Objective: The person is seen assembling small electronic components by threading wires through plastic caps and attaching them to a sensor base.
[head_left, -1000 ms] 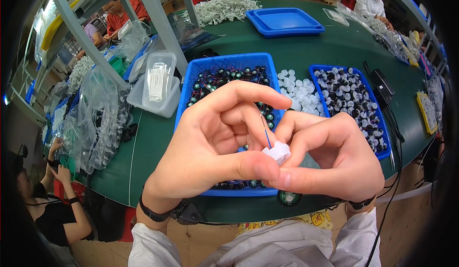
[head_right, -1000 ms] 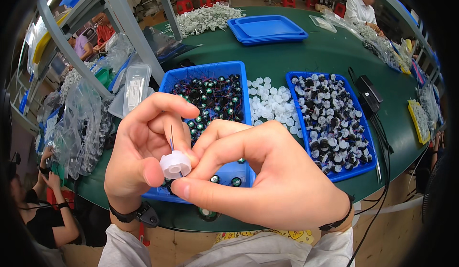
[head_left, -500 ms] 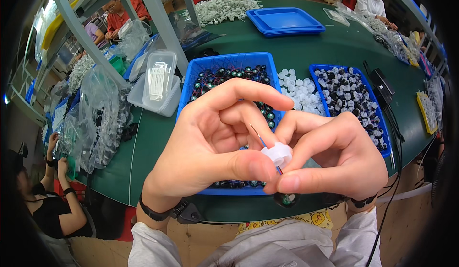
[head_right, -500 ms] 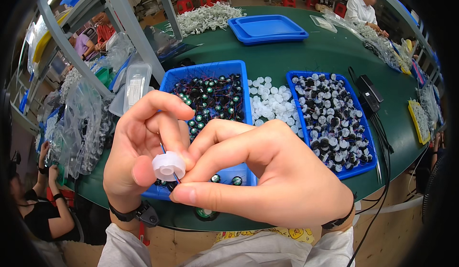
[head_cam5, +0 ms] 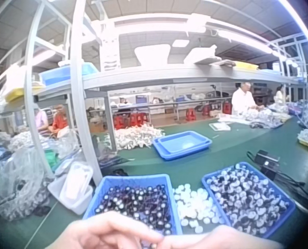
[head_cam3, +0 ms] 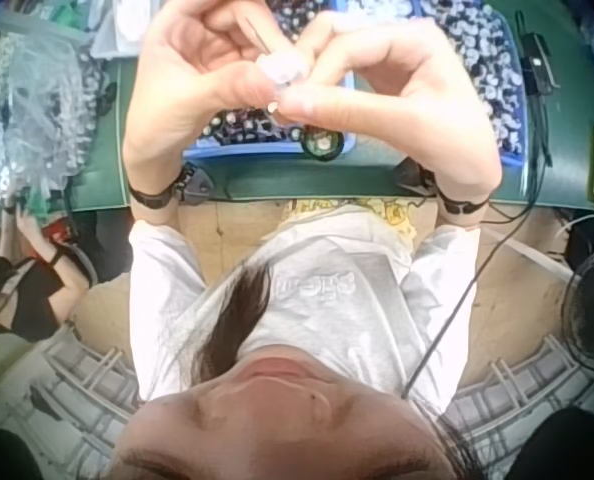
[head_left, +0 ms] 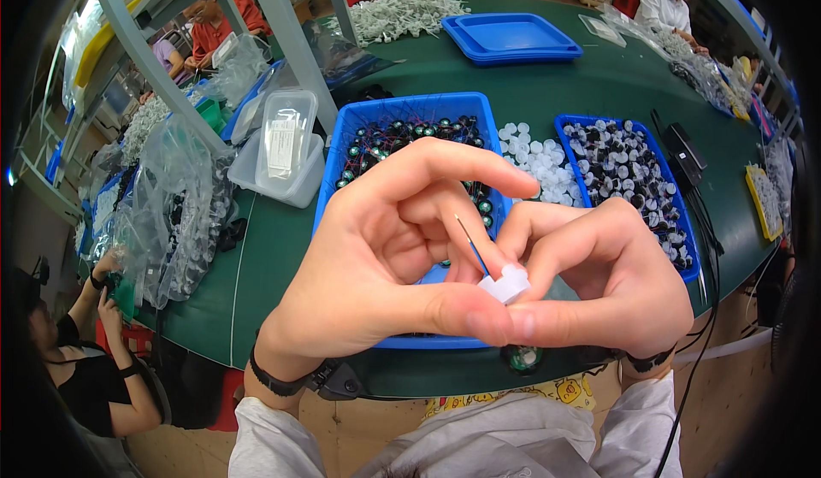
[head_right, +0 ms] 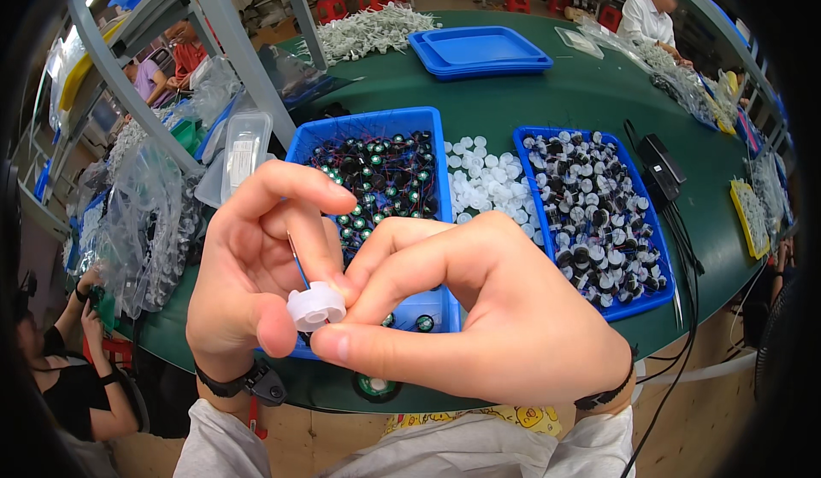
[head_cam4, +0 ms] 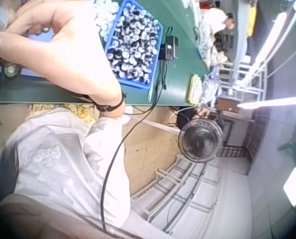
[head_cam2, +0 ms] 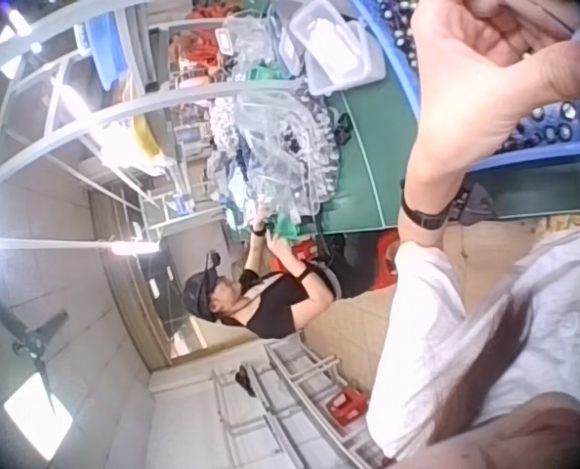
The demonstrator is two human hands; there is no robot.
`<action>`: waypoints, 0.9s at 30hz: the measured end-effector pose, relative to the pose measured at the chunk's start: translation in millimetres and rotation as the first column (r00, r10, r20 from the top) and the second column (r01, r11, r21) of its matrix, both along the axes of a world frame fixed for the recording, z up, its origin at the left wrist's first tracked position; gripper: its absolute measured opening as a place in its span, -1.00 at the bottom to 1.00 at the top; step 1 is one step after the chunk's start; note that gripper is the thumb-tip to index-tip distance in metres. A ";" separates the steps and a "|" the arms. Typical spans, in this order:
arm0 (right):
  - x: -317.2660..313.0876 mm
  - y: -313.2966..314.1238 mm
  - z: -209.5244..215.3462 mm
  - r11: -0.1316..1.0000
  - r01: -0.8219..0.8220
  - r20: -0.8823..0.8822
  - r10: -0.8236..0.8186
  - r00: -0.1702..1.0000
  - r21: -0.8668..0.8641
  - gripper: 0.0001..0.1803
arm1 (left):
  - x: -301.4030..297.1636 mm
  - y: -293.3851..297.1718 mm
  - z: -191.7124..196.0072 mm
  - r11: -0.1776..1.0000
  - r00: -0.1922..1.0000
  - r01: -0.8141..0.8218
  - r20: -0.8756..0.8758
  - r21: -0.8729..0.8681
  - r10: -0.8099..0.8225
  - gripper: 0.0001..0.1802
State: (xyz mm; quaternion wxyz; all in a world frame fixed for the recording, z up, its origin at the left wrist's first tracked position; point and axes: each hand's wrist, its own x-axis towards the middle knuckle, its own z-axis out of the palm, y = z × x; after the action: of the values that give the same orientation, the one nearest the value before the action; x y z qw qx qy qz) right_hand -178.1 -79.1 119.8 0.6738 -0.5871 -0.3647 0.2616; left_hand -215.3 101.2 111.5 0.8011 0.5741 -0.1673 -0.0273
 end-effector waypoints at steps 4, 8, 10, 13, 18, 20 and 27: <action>1.3 -0.6 -0.7 0.999 -0.040 -0.063 0.040 0.997 0.002 -0.95 | -1.9 -2.0 1.8 1.000 0.999 -0.023 -0.050 -0.004 0.023 -0.07; -1.3 0.4 -2.1 0.999 -0.022 -0.183 0.029 0.983 0.040 -0.94 | -1.4 -3.2 -0.2 0.999 0.998 -0.034 -0.056 -0.018 0.033 -0.06; -2.0 1.0 -2.2 0.999 -0.015 -0.197 0.025 0.980 0.051 -0.94 | -0.2 -3.2 -0.2 0.999 0.998 -0.030 -0.052 -0.018 0.029 -0.07; -2.3 1.6 -3.5 0.997 -0.020 -0.217 0.036 0.976 0.077 -0.94 | -1.7 -3.7 1.5 0.999 0.998 -0.030 -0.061 -0.023 0.029 -0.07; -1.0 1.6 -2.0 0.996 -0.036 -0.245 0.056 0.968 0.083 -0.94 | -1.5 -2.4 1.8 0.999 0.998 -0.024 -0.064 -0.029 0.022 -0.08; -0.3 0.9 -1.0 0.996 -0.058 -0.265 0.075 0.961 0.071 -0.94 | -0.3 -1.7 1.8 0.999 0.998 0.018 -0.063 -0.051 -0.022 -0.08; 2.3 1.5 -0.6 1.000 -0.020 -0.212 0.023 0.977 0.013 -0.97 | 3.9 3.0 -1.4 1.000 1.000 0.004 -0.010 0.027 -0.004 -0.06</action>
State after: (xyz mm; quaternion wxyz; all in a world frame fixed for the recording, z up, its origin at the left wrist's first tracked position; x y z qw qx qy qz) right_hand -175.8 -77.6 119.2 0.7091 -0.5483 -0.2985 0.3279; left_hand -211.4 104.2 110.1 0.7940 0.5843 -0.1640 -0.0339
